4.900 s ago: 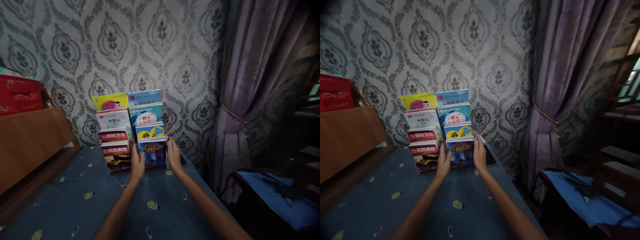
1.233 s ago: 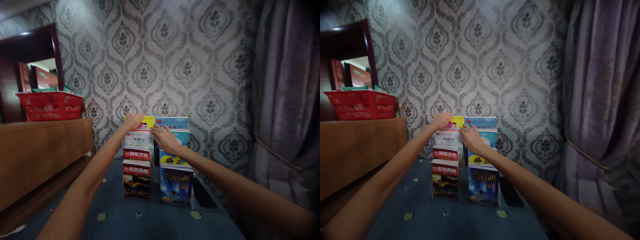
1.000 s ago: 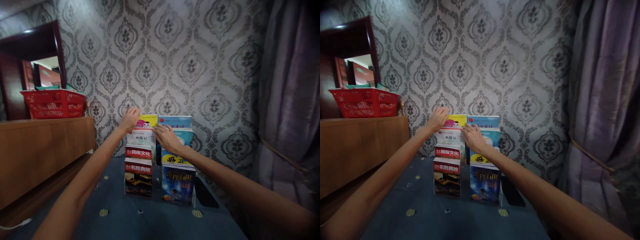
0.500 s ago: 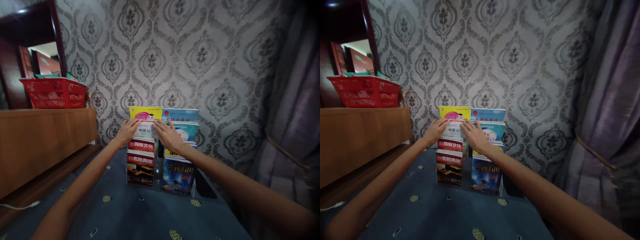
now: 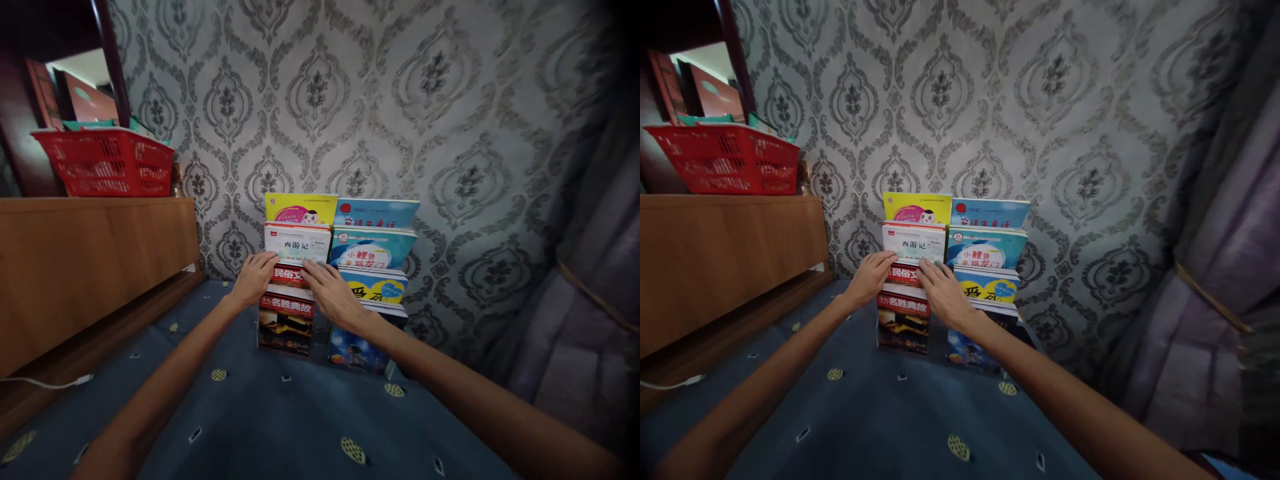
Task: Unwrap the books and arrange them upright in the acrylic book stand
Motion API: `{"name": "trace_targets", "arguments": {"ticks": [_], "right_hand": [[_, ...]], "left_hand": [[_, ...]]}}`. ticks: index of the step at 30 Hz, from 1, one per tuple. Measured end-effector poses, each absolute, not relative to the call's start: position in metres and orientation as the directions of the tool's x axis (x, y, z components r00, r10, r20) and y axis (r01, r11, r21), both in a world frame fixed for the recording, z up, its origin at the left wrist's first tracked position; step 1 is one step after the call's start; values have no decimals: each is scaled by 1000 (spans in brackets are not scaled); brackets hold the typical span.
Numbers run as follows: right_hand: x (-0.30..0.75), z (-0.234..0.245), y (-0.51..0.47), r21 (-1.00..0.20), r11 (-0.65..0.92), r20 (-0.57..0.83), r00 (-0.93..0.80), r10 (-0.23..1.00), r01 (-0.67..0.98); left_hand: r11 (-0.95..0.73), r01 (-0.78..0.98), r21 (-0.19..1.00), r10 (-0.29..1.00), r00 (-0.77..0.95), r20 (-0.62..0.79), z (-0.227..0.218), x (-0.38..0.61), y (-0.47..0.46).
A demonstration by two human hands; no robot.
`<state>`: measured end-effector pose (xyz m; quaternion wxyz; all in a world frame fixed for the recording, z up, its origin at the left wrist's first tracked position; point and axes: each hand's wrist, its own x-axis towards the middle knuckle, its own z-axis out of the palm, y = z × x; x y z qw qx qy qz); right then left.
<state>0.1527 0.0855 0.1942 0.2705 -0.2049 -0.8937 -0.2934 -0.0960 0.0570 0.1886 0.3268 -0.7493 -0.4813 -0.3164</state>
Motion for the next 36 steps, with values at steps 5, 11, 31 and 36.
{"name": "trace_targets", "arguments": {"ticks": [5, 11, 31, 36], "right_hand": [[150, 193, 87, 415, 731, 600, -767, 228, 541], [149, 189, 93, 380, 745, 613, -752, 241, 549], [154, 188, 97, 384, 759, 519, -803, 293, 526], [154, 186, 98, 387, 750, 517, -800, 304, 536]], "left_hand": [[-358, 931, -69, 519, 260, 814, 180, -94, 62], [-386, 922, -13, 512, 226, 829, 175, -91, 63], [-553, 827, -98, 576, 465, 672, 179, -117, 59], [-549, 832, -82, 594, 457, 662, 177, -116, 61]]}}
